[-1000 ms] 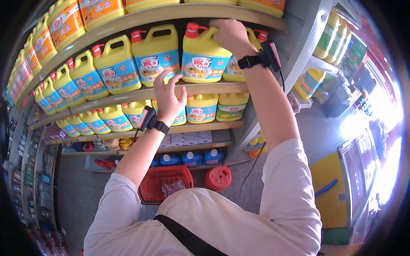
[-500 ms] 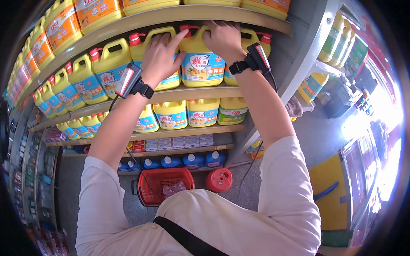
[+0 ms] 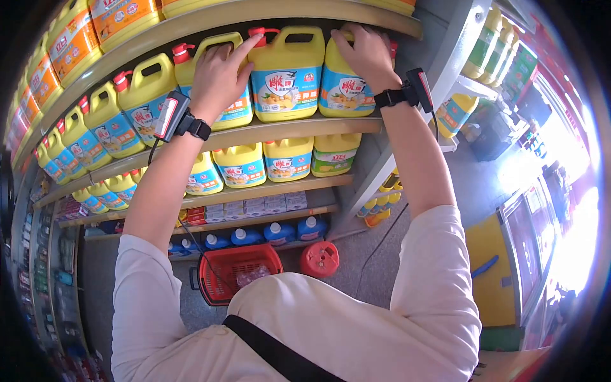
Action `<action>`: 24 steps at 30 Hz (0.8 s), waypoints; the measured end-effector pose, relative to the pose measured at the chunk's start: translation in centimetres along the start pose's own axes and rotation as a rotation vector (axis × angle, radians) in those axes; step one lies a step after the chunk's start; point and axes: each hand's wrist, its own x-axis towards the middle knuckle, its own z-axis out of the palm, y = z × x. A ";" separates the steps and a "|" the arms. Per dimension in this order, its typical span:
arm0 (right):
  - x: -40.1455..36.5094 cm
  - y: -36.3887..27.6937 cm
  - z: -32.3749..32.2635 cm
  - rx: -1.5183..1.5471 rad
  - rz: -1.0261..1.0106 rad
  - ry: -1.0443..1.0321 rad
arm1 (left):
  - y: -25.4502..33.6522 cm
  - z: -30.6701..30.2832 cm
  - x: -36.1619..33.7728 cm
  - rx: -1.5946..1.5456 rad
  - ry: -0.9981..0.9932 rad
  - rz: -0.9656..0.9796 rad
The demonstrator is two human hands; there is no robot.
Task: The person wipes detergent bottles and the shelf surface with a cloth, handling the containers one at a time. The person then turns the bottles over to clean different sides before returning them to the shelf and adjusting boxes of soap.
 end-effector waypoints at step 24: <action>-10.2 -3.5 -19.1 1.010 -0.061 0.225 | 2.7 -2.6 3.1 0.154 -0.307 -0.057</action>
